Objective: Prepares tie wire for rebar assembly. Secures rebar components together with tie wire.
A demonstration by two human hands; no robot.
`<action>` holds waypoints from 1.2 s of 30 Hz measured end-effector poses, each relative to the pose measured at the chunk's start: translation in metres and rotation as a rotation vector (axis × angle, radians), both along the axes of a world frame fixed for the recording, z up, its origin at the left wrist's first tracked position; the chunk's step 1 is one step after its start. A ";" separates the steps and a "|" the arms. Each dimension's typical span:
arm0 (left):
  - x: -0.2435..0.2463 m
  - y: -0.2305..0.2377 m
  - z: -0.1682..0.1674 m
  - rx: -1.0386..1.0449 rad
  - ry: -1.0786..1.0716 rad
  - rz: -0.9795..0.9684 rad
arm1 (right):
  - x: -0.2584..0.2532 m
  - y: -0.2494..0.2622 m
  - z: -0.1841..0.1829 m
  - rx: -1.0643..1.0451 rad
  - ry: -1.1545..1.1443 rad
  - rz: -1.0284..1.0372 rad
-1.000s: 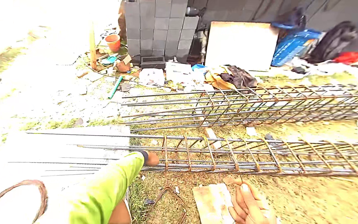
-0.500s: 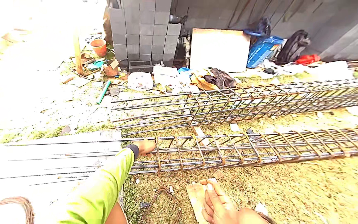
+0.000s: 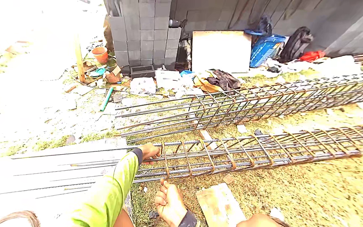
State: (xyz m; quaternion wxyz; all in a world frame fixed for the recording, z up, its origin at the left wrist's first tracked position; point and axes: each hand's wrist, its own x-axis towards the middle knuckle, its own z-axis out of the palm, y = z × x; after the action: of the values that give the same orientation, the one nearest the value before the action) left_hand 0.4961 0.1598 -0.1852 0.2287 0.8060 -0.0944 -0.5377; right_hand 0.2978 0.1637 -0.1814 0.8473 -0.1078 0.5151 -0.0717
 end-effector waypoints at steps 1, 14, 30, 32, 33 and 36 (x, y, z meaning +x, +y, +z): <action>0.002 -0.001 0.000 0.006 0.010 -0.013 | 0.006 0.002 0.000 -0.006 -0.002 -0.039; -0.003 0.001 0.005 -0.001 0.047 -0.174 | 0.055 -0.001 0.002 -0.071 -0.040 -0.206; -0.014 0.009 -0.002 -0.164 0.009 0.041 | 0.027 0.000 0.005 -0.118 0.009 -0.018; -0.018 0.010 -0.005 -0.178 -0.032 0.046 | 0.027 -0.001 0.004 -0.121 0.014 -0.012; -0.019 0.009 -0.007 -0.189 -0.038 0.061 | 0.028 -0.001 0.003 -0.124 0.023 -0.005; -0.019 0.009 -0.011 -0.221 -0.050 0.089 | 0.031 0.000 0.001 -0.162 0.072 0.023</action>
State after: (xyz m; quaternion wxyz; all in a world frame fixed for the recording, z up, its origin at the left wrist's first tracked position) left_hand 0.4768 0.1691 -0.1963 0.3374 0.7925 -0.1230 -0.4930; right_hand 0.3290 0.1636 -0.1805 0.8176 -0.1844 0.5364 -0.0994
